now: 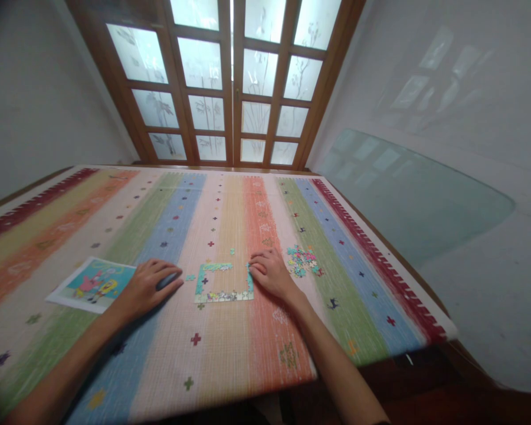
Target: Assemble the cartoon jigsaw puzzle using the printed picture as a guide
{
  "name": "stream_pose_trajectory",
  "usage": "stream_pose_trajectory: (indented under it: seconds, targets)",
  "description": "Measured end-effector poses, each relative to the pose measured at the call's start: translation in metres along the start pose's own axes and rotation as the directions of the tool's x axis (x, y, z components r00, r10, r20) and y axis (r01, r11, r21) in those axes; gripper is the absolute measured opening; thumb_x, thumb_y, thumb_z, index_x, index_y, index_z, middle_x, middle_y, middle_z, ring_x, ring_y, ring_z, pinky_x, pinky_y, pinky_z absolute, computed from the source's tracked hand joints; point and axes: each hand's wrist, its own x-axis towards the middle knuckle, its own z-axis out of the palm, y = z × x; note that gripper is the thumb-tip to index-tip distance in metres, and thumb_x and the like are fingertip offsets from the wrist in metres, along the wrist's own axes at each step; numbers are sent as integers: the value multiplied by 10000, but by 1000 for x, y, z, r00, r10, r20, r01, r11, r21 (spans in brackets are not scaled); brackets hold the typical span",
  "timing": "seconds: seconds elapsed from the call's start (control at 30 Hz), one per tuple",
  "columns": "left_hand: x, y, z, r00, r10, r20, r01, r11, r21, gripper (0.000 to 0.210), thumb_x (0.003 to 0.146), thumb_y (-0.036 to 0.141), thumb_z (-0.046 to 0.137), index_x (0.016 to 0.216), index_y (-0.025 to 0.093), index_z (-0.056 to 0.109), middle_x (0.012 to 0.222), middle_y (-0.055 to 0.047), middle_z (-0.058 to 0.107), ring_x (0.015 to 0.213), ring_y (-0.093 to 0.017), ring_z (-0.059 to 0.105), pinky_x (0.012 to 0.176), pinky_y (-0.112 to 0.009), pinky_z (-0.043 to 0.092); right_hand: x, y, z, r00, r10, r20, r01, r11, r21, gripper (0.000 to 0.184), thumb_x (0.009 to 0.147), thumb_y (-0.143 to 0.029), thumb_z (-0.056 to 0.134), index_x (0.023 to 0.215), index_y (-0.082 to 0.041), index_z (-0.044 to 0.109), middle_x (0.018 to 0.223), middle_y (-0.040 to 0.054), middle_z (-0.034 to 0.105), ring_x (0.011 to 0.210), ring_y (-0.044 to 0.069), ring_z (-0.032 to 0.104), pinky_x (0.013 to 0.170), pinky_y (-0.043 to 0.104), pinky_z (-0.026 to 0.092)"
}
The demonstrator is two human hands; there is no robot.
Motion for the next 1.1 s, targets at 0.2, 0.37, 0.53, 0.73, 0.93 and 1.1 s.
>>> stream_pose_trajectory:
  seconds: [0.2,0.37,0.53,0.73,0.93,1.1]
  targets:
    - [9,3,7,998,63,2,-63,998,-1,313,1024,408,512,953,238,764,989,-65,740,947,-262,619,871,-435,499,19,-4,10,997,-54,47,56,998,-31,216,945,-247,589,983,-228,800,1063,81,764,1033,275,652,977,476,475]
    - [11,5,10,999,39,-33,-40,999,-8,322,1036,349,470,941,219,749,959,-77,722,942,-253,622,869,-423,538,34,-7,17,992,-80,96,89,992,-90,240,977,-223,568,1027,-208,803,1083,98,762,1014,262,647,947,445,467]
    - [0,19,12,992,97,-76,-94,995,41,308,1062,350,457,1082,208,729,1021,-84,721,940,-241,651,870,-404,547,40,-4,29,987,-130,96,144,976,-162,280,1019,-204,529,1138,-196,783,1189,110,752,1052,249,629,977,440,457]
    - [-14,22,13,987,161,-29,-153,971,186,360,1071,430,464,1230,197,688,1180,-119,718,1077,-304,645,934,-472,535,36,4,33,986,-146,83,160,966,-200,311,1038,-221,523,1235,-262,758,1310,61,734,1072,264,604,1002,474,458]
    - [-21,18,18,988,151,1,-149,970,190,412,1082,449,430,1337,205,643,1348,-134,666,1221,-309,616,1035,-486,499,34,5,29,989,-148,24,150,974,-167,322,1049,-242,501,1253,-233,750,1296,73,741,1070,266,607,993,473,461]
    - [-28,16,23,994,103,35,-108,975,195,505,1074,522,387,1414,220,606,1449,-141,616,1336,-349,547,1094,-543,448,34,8,33,982,-173,75,183,968,-169,330,1040,-236,515,1276,-288,741,1344,28,721,1075,272,564,987,471,445]
